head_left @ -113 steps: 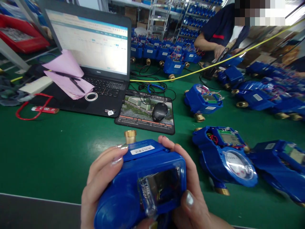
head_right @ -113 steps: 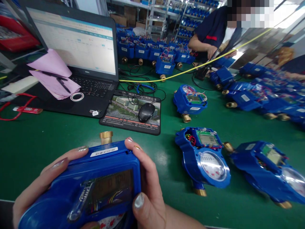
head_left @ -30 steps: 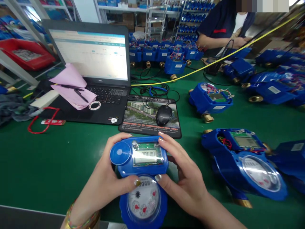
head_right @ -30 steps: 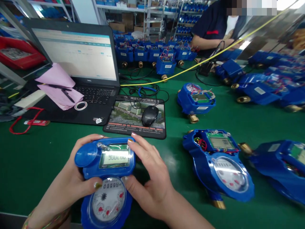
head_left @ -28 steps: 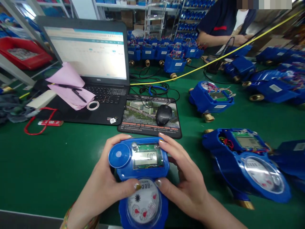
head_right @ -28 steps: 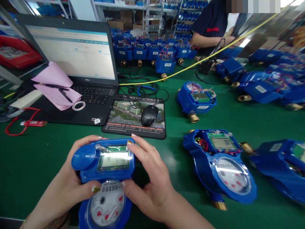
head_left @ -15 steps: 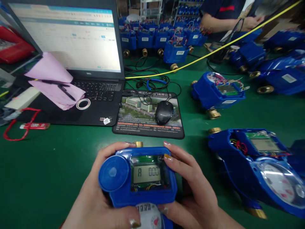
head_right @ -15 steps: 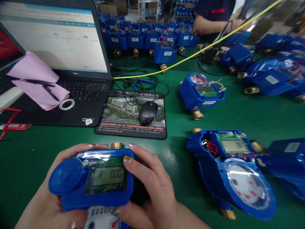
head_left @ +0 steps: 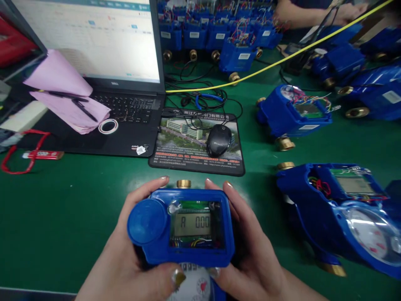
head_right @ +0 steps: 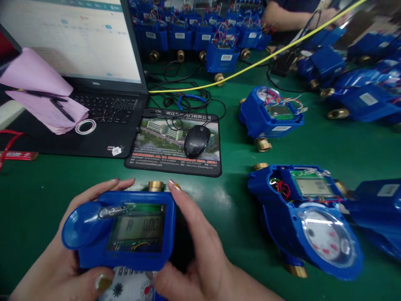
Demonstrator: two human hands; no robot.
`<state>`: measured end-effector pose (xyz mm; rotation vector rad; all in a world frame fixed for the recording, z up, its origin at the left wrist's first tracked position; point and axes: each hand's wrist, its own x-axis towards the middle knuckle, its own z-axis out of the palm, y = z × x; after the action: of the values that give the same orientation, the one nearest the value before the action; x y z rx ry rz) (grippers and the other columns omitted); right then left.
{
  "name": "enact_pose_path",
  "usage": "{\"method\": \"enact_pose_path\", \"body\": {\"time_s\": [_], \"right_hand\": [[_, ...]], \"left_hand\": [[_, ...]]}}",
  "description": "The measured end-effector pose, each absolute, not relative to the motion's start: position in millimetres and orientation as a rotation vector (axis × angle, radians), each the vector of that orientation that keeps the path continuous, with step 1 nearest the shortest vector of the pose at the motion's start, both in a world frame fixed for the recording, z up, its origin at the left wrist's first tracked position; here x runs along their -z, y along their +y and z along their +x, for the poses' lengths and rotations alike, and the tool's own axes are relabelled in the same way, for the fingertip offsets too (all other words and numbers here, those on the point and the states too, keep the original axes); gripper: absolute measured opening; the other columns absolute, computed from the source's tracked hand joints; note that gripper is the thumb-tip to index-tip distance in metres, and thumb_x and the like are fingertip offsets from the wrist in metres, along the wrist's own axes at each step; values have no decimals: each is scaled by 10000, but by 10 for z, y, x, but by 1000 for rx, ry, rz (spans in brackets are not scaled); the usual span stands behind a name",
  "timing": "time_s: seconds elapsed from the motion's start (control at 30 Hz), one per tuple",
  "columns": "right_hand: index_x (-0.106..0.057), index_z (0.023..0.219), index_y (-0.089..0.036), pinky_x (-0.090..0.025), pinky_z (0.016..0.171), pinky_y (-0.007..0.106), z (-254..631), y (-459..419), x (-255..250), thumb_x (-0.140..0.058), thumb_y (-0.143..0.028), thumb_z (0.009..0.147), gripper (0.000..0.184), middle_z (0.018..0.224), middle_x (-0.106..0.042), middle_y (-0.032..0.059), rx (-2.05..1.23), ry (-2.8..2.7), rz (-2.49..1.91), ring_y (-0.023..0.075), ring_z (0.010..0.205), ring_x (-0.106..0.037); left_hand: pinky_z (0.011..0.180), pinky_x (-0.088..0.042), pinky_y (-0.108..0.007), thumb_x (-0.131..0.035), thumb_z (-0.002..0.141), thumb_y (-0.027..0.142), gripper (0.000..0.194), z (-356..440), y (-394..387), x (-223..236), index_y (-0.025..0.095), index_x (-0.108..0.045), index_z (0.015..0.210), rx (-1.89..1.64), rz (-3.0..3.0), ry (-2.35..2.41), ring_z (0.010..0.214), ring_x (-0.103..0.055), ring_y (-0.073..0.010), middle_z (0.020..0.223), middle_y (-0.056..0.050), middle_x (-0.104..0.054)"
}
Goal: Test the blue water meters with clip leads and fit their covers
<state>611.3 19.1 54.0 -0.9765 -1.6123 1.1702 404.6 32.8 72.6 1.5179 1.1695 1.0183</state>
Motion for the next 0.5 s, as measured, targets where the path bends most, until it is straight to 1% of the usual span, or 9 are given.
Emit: {"method": "enact_pose_path", "body": {"time_s": [0.03, 0.1, 0.2, 0.3, 0.37, 0.5], "right_hand": [[-184, 1499, -346, -395, 1101, 381, 6109, 184, -557, -661, -323, 873, 787, 1525, -302, 39, -1251, -1558, -950, 247, 1352, -378], [-223, 1481, -385, -364, 1122, 365, 6086, 169, -579, -634, -375, 893, 718, 1524, -308, -4, -1406, -1419, -877, 224, 1373, -345], [-285, 1456, -380, -367, 1120, 391, 6005, 152, -576, -544, -476, 928, 596, 1484, -375, -2, -1563, -1196, -786, 226, 1361, -366], [-351, 1418, -349, -340, 1131, 442, 5878, 185, -529, -476, -530, 941, 526, 1449, -410, 19, -1552, -985, -794, 247, 1338, -392], [-369, 1399, -348, -331, 1130, 463, 5796, 261, -489, -462, -525, 945, 497, 1428, -425, 16, -1535, -899, -803, 249, 1313, -415], [-432, 1341, -328, -331, 1116, 476, 5729, 473, -479, -453, -485, 954, 418, 1347, -496, 17, -1464, -931, -727, 244, 1253, -468]], "left_hand": [[603, -638, -351, -749, 779, 407, 729, 4044, 311, -728, 246, -396, 1396, -1022, 1509, 1198, 998, -644, -374, 1370, -166, -478], [671, -632, -365, -748, 769, 403, 733, 4051, 280, -744, 264, -398, 1397, -1041, 1503, 1264, 1044, -621, -374, 1322, -146, -517], [740, -611, -345, -750, 748, 400, 705, 4094, 240, -782, 314, -422, 1366, -1029, 1426, 1306, 1010, -639, -320, 1267, -92, -555], [718, -597, -279, -763, 732, 327, 711, 4180, 212, -781, 349, -409, 1348, -1016, 1312, 1296, 921, -666, -247, 1205, -44, -589], [737, -584, -255, -765, 732, 282, 717, 4255, 221, -748, 352, -392, 1341, -1087, 1239, 1279, 912, -664, -213, 1179, -23, -601], [900, -526, -300, -771, 725, 280, 696, 4389, 298, -693, 283, -402, 1316, -1329, 1198, 1228, 1065, -604, -227, 1242, -45, -567]]}}
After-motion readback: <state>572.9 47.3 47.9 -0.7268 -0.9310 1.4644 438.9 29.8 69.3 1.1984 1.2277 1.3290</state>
